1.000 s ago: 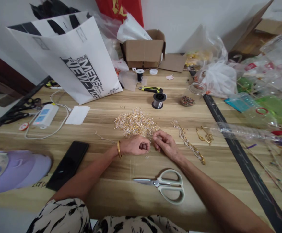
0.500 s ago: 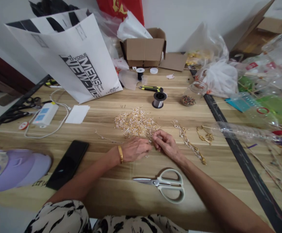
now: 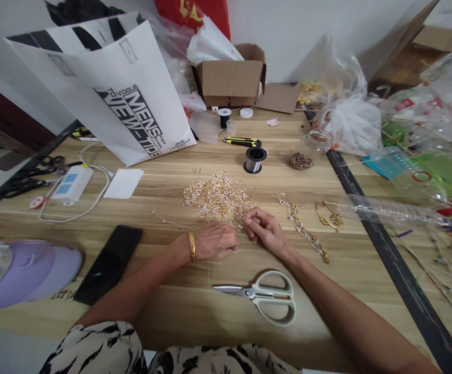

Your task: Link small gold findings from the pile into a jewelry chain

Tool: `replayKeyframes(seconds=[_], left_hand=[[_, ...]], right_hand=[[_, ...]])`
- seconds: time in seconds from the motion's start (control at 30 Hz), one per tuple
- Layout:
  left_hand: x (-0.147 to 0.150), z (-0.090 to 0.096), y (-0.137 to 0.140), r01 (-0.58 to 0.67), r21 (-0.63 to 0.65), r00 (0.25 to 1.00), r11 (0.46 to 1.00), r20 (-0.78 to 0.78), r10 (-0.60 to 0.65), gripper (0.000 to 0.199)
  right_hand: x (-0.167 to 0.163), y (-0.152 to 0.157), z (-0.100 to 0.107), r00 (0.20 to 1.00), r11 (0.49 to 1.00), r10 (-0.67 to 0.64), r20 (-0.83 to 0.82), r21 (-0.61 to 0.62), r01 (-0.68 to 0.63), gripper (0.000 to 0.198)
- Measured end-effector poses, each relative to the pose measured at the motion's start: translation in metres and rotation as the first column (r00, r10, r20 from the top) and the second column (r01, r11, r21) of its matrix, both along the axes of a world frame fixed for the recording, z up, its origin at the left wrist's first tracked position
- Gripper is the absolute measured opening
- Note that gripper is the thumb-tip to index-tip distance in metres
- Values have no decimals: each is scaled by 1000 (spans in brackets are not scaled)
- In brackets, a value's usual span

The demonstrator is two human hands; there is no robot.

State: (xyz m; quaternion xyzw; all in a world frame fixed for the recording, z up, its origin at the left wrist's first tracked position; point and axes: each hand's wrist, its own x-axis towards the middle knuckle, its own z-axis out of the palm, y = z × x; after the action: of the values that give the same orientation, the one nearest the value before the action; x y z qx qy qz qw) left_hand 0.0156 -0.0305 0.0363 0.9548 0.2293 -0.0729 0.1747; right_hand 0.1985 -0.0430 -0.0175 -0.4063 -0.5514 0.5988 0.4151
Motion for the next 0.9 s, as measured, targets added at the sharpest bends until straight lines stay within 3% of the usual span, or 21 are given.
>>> replayKeyframes(seconds=[0.33,0.9], left_hand=[[0,-10,-2,-2,26,1000,1000,15,1,12],[1,9,-3,4,-106,992,994,127,10,7]], right_hand=[[0,0,-1,1000,1000,0,2,1,0,26],[0,1,0,1000,1000,1,0,23,-1,24]])
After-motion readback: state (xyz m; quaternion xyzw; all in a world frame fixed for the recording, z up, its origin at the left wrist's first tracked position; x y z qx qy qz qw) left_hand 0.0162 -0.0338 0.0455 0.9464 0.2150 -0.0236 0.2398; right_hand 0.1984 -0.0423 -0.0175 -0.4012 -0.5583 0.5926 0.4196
